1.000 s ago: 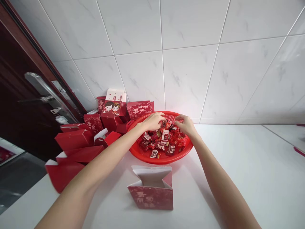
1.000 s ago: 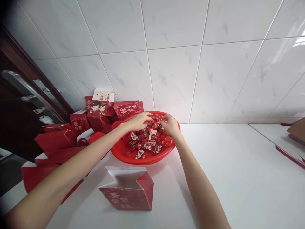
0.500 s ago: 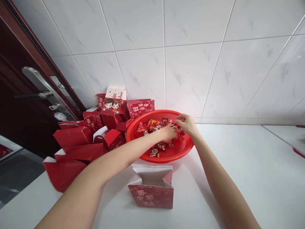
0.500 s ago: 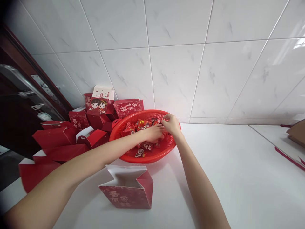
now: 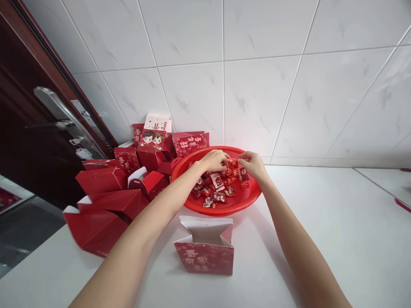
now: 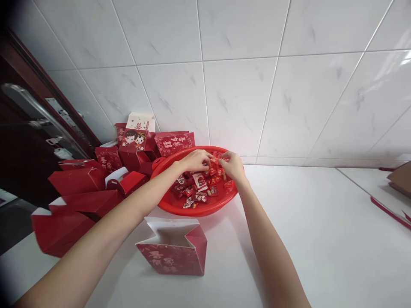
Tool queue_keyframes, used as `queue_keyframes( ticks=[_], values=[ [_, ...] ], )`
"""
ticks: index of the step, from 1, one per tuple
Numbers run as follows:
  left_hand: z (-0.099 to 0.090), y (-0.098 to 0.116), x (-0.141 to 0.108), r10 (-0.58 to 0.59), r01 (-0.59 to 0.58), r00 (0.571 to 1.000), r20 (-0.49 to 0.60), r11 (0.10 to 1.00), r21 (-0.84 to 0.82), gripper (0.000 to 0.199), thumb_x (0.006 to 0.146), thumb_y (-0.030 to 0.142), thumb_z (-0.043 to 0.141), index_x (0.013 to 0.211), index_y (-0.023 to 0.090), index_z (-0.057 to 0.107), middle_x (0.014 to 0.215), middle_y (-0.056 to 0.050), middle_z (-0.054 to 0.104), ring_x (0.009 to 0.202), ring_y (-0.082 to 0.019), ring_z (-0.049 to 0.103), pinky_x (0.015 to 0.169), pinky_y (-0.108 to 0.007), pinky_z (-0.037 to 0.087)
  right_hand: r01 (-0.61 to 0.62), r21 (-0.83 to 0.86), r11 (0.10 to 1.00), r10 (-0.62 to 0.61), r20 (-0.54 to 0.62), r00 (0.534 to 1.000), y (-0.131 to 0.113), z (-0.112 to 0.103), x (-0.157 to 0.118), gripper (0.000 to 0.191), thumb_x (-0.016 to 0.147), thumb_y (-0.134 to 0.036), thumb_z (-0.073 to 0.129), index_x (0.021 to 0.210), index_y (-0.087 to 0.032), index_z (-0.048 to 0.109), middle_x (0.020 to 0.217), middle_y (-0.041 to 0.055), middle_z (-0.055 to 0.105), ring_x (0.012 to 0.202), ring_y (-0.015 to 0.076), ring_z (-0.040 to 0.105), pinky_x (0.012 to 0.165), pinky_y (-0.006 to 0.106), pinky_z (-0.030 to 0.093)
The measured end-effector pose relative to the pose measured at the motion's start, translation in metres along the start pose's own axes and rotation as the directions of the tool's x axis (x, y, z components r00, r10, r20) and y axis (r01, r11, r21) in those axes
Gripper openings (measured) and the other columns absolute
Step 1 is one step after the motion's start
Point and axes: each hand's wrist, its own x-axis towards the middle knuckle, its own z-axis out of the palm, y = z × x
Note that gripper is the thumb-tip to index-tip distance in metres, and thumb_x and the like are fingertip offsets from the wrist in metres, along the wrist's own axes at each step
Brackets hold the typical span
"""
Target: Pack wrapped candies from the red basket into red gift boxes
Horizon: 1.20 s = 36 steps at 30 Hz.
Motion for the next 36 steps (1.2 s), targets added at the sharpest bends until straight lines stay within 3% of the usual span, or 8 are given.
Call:
queue_keyframes(
  ticks=[4,8,18,23,28,31,33,36],
  values=[
    [-0.009,-0.028,-0.013,-0.239,0.216,0.961,-0.139,0.963,-0.159,0.019,0.075,0.02,0.061,0.078,0.022,0.08,0.098,-0.004,0.079,0.098,-0.025,0.071,0.093,-0.034,0.052,-0.04,-0.005,0.999,0.04,0.008,0.999,-0.004,-0.001,0.0,0.016,0.074,-0.02,0.061,0.087,-0.018,0.071,0.098,0.0079,0.075,0.084,0.0204,0.068,0.074,0.031,0.053],
    [-0.011,-0.045,-0.025,-0.281,0.24,0.954,-0.108,0.927,-0.288,0.015,0.073,0.021,0.066,0.075,0.023,0.081,0.102,-0.003,0.079,0.104,-0.026,0.07,0.101,-0.036,0.05,-0.074,-0.011,0.997,0.074,0.029,0.997,-0.008,-0.001,-0.001,0.016,0.075,-0.018,0.061,0.088,-0.018,0.071,0.101,0.0082,0.075,0.085,0.0204,0.068,0.072,0.03,0.052],
    [-0.007,-0.02,-0.024,-0.142,0.127,0.988,-0.053,0.967,-0.223,0.031,0.079,0.015,0.056,0.095,0.022,0.081,0.11,-0.002,0.078,0.107,-0.022,0.069,0.099,-0.029,0.05,-0.065,0.008,0.998,0.065,0.029,0.997,-0.01,-0.002,-0.002,0.014,0.075,-0.017,0.062,0.086,-0.018,0.07,0.098,0.0089,0.075,0.088,0.0222,0.069,0.075,0.032,0.053],
    [0.001,-0.017,-0.024,-0.23,0.226,0.972,-0.045,0.97,-0.09,0.027,0.084,0.031,0.063,0.105,0.021,0.077,0.108,-0.007,0.076,0.099,-0.024,0.069,0.086,-0.029,0.052,-0.049,0.021,0.999,0.048,0.014,0.999,-0.008,-0.001,-0.002,0.014,0.075,-0.019,0.061,0.086,-0.018,0.07,0.097,0.0087,0.075,0.089,0.0227,0.069,0.077,0.033,0.053],
    [0.004,-0.014,-0.028,-0.283,0.282,0.959,0.033,0.959,0.011,0.029,0.073,0.044,0.076,0.086,0.019,0.073,0.098,-0.01,0.071,0.089,-0.026,0.067,0.071,-0.029,0.048,-0.093,-0.006,0.996,0.093,0.037,0.995,-0.011,-0.002,-0.003,0.017,0.076,-0.017,0.061,0.09,-0.017,0.071,0.096,0.0095,0.074,0.085,0.0223,0.069,0.072,0.033,0.053],
    [0.004,-0.013,-0.027,-0.293,0.286,0.955,-0.045,0.95,-0.125,0.023,0.07,0.036,0.079,0.077,0.018,0.067,0.09,-0.007,0.069,0.083,-0.024,0.064,0.071,-0.03,0.047,-0.097,-0.006,0.995,0.097,0.051,0.994,-0.012,-0.002,-0.002,0.017,0.076,-0.016,0.061,0.091,-0.017,0.07,0.1,0.0099,0.074,0.084,0.0217,0.068,0.071,0.032,0.052],
    [0.004,-0.012,-0.025,-0.316,0.256,0.939,-0.136,0.905,-0.341,0.025,0.071,0.037,0.078,0.077,0.018,0.063,0.082,-0.003,0.067,0.078,-0.021,0.062,0.071,-0.031,0.047,-0.07,0.015,0.997,0.069,0.055,0.996,-0.011,-0.002,-0.002,0.014,0.077,-0.017,0.063,0.089,-0.017,0.07,0.104,0.0099,0.074,0.087,0.0214,0.069,0.073,0.031,0.053],
    [0.002,-0.007,-0.023,-0.336,0.111,0.922,-0.193,0.707,-0.698,0.04,0.068,0.049,0.081,0.079,0.016,0.06,0.08,-0.002,0.067,0.077,-0.018,0.062,0.072,-0.03,0.049,-0.071,0.083,0.994,0.058,0.142,0.988,-0.012,-0.002,-0.004,0.015,0.08,-0.026,0.069,0.093,-0.018,0.07,0.101,0.0092,0.075,0.084,0.0209,0.069,0.069,0.03,0.054]
  ],
)
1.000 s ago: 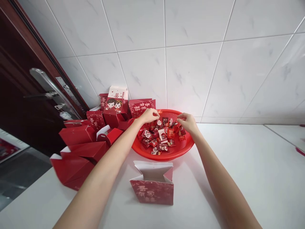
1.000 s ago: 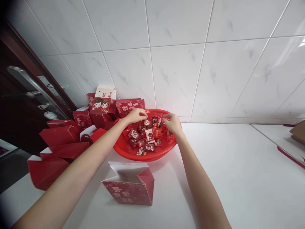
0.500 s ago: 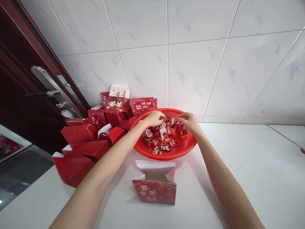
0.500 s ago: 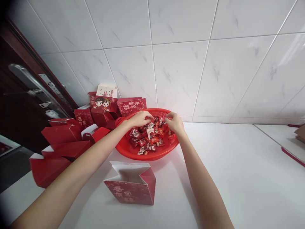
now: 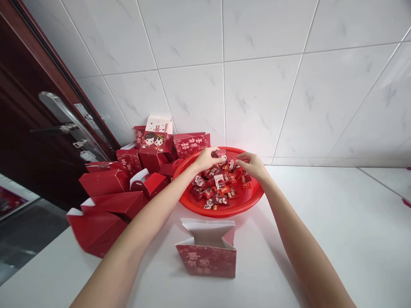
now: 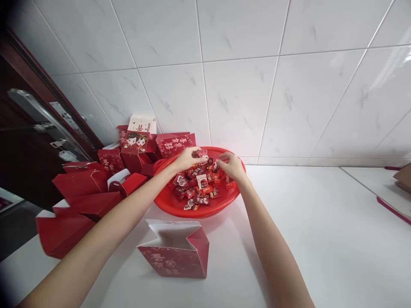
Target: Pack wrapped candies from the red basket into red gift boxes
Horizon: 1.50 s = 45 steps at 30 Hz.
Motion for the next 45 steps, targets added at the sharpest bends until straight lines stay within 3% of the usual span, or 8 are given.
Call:
queue_keyframes(
  ticks=[4,8,15,24,30,34,39,45],
  values=[
    [0.007,0.016,-0.001,-0.026,0.054,0.996,0.091,0.942,-0.331,0.053,0.057,0.053,0.089,0.084,0.014,0.064,0.086,-0.004,0.072,0.084,-0.02,0.066,0.077,-0.033,0.052,-0.004,0.178,0.984,-0.039,0.239,0.97,-0.002,-0.002,-0.004,0.033,0.08,-0.038,0.074,0.107,-0.02,0.067,0.09,0.0053,0.076,0.077,0.0199,0.071,0.067,0.03,0.056],
    [0.014,0.026,-0.001,-0.018,0.105,0.982,0.187,0.878,-0.467,0.051,0.064,0.054,0.087,0.087,0.013,0.069,0.089,-0.006,0.073,0.086,-0.02,0.068,0.083,-0.035,0.054,0.022,0.315,0.949,-0.092,0.21,0.973,0.0,-0.003,-0.002,0.029,0.074,-0.037,0.079,0.091,-0.019,0.066,0.074,0.0024,0.074,0.068,0.0195,0.07,0.068,0.033,0.057],
    [0.013,0.015,0.001,-0.01,0.042,0.996,0.087,0.926,-0.376,0.051,0.068,0.061,0.081,0.085,0.013,0.076,0.085,-0.005,0.075,0.081,-0.019,0.066,0.078,-0.032,0.052,0.058,0.269,0.961,-0.101,0.15,0.984,0.0,-0.002,-0.001,0.019,0.072,-0.031,0.077,0.072,-0.019,0.063,0.062,-0.0002,0.067,0.061,0.0173,0.065,0.062,0.03,0.054],
    [0.009,0.014,-0.005,0.111,-0.082,0.986,0.122,0.971,-0.223,0.046,0.076,0.059,0.074,0.076,0.013,0.077,0.079,-0.005,0.075,0.075,-0.019,0.065,0.072,-0.031,0.05,0.006,0.245,0.969,-0.063,0.224,0.973,-0.007,-0.005,-0.007,0.028,0.075,-0.04,0.08,0.089,-0.019,0.068,0.079,0.0051,0.077,0.071,0.0197,0.07,0.063,0.029,0.054],
    [0.015,0.005,-0.002,0.027,0.014,0.99,0.136,0.956,-0.292,0.049,0.078,0.055,0.075,0.105,0.014,0.075,0.096,-0.009,0.077,0.085,-0.021,0.07,0.081,-0.035,0.054,0.042,0.223,0.974,-0.074,0.135,0.988,-0.004,-0.003,-0.004,0.018,0.076,-0.035,0.072,0.084,-0.019,0.067,0.076,0.0038,0.074,0.068,0.0182,0.066,0.062,0.029,0.05],
    [0.014,0.005,-0.007,-0.008,-0.001,0.964,0.267,0.999,0.034,0.032,0.085,0.046,0.068,0.094,0.016,0.074,0.089,-0.006,0.077,0.079,-0.02,0.069,0.074,-0.029,0.051,0.005,0.263,0.965,0.01,-0.053,0.999,-0.002,-0.003,0.0,0.014,0.072,-0.03,0.067,0.077,-0.02,0.058,0.072,0.0015,0.07,0.066,0.0159,0.062,0.064,0.028,0.048],
    [0.021,0.009,-0.017,-0.057,-0.24,0.79,0.611,0.888,0.393,0.013,0.078,0.029,0.072,0.086,0.02,0.077,0.082,-0.002,0.075,0.073,-0.018,0.067,0.065,-0.025,0.046,-0.03,0.252,0.967,0.045,-0.053,0.998,-0.003,-0.003,-0.001,0.015,0.07,-0.029,0.064,0.077,-0.022,0.053,0.067,-0.0016,0.064,0.061,0.0144,0.056,0.063,0.029,0.046],
    [0.034,0.014,-0.019,-0.14,-0.313,0.789,0.598,0.746,0.588,0.043,0.067,0.014,0.069,0.108,0.024,0.076,0.109,-0.005,0.074,0.09,-0.024,0.069,0.064,-0.026,0.047,-0.061,0.227,0.972,0.07,-0.032,0.997,-0.006,-0.003,-0.002,0.014,0.07,-0.027,0.063,0.077,-0.022,0.052,0.063,-0.0026,0.061,0.058,0.0137,0.052,0.06,0.028,0.042]
  ],
)
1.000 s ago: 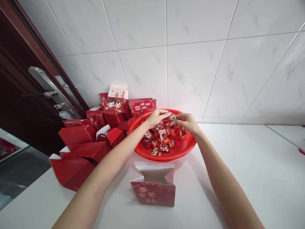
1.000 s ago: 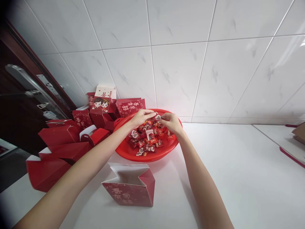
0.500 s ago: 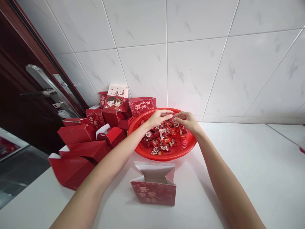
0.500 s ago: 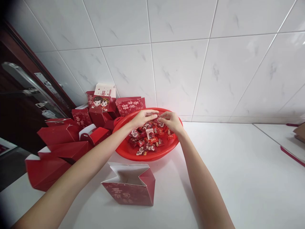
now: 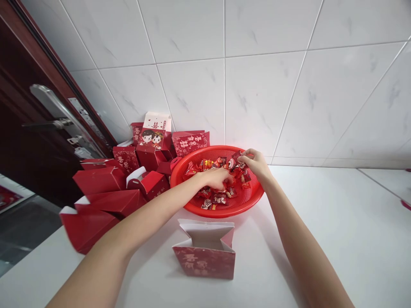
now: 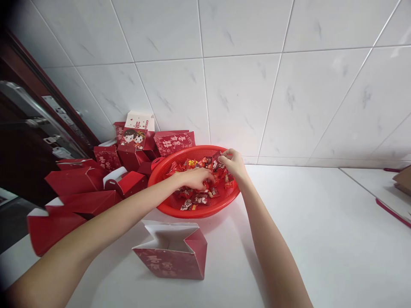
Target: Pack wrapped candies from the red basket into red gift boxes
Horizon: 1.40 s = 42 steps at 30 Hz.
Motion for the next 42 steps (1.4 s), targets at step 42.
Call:
queue_keyframes(
  ticks=[42],
  values=[
    [-0.008,-0.03,0.005,-0.225,-0.277,0.847,-0.482,0.587,-0.761,0.047,0.067,0.038,0.086,0.103,0.015,0.066,0.087,-0.003,0.069,0.082,-0.017,0.066,0.081,-0.033,0.052,-0.104,0.208,0.972,0.11,-0.014,0.994,-0.004,0.002,0.002,0.008,0.086,-0.02,0.063,0.084,-0.021,0.056,0.073,-0.0011,0.067,0.058,0.0118,0.061,0.058,0.026,0.054]
  ],
)
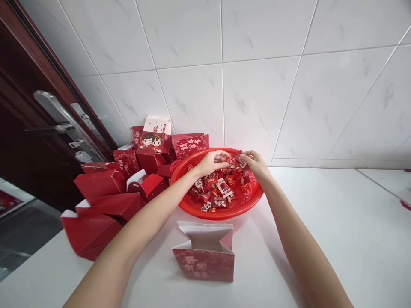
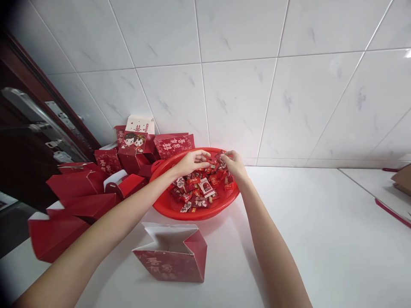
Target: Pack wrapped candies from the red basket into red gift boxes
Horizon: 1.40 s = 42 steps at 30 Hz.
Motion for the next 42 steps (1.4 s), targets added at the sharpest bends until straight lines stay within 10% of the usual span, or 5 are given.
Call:
queue_keyframes(
  ticks=[9,28,42],
  values=[
    [0.011,0.005,-0.004,-0.055,0.058,0.998,0.032,0.993,-0.107,0.057,0.065,0.041,0.087,0.105,0.017,0.055,0.076,0.002,0.067,0.076,-0.016,0.065,0.072,-0.028,0.048,-0.001,-0.042,0.999,0.011,0.247,0.969,0.003,-0.008,-0.004,0.033,0.065,-0.018,0.079,0.095,-0.02,0.064,0.08,0.0004,0.072,0.068,0.0153,0.066,0.058,0.026,0.055],
    [0.008,0.005,-0.002,0.042,-0.042,0.999,0.006,0.997,0.063,0.038,0.076,0.053,0.072,0.074,0.014,0.072,0.072,-0.002,0.068,0.072,-0.017,0.059,0.074,-0.031,0.046,0.04,-0.002,0.999,-0.038,0.255,0.966,0.014,-0.007,0.003,0.04,0.062,-0.022,0.083,0.099,-0.021,0.066,0.079,0.0009,0.074,0.064,0.0177,0.068,0.053,0.028,0.056],
    [0.013,0.008,-0.002,-0.097,0.097,0.995,0.008,0.969,-0.229,0.038,0.066,0.051,0.082,0.076,0.016,0.074,0.08,-0.003,0.072,0.08,-0.018,0.064,0.082,-0.033,0.048,0.098,0.09,0.991,-0.117,0.248,0.962,0.011,-0.007,0.003,0.049,0.056,-0.03,0.09,0.097,-0.021,0.064,0.084,0.0032,0.076,0.068,0.0188,0.069,0.062,0.032,0.058]
  ],
)
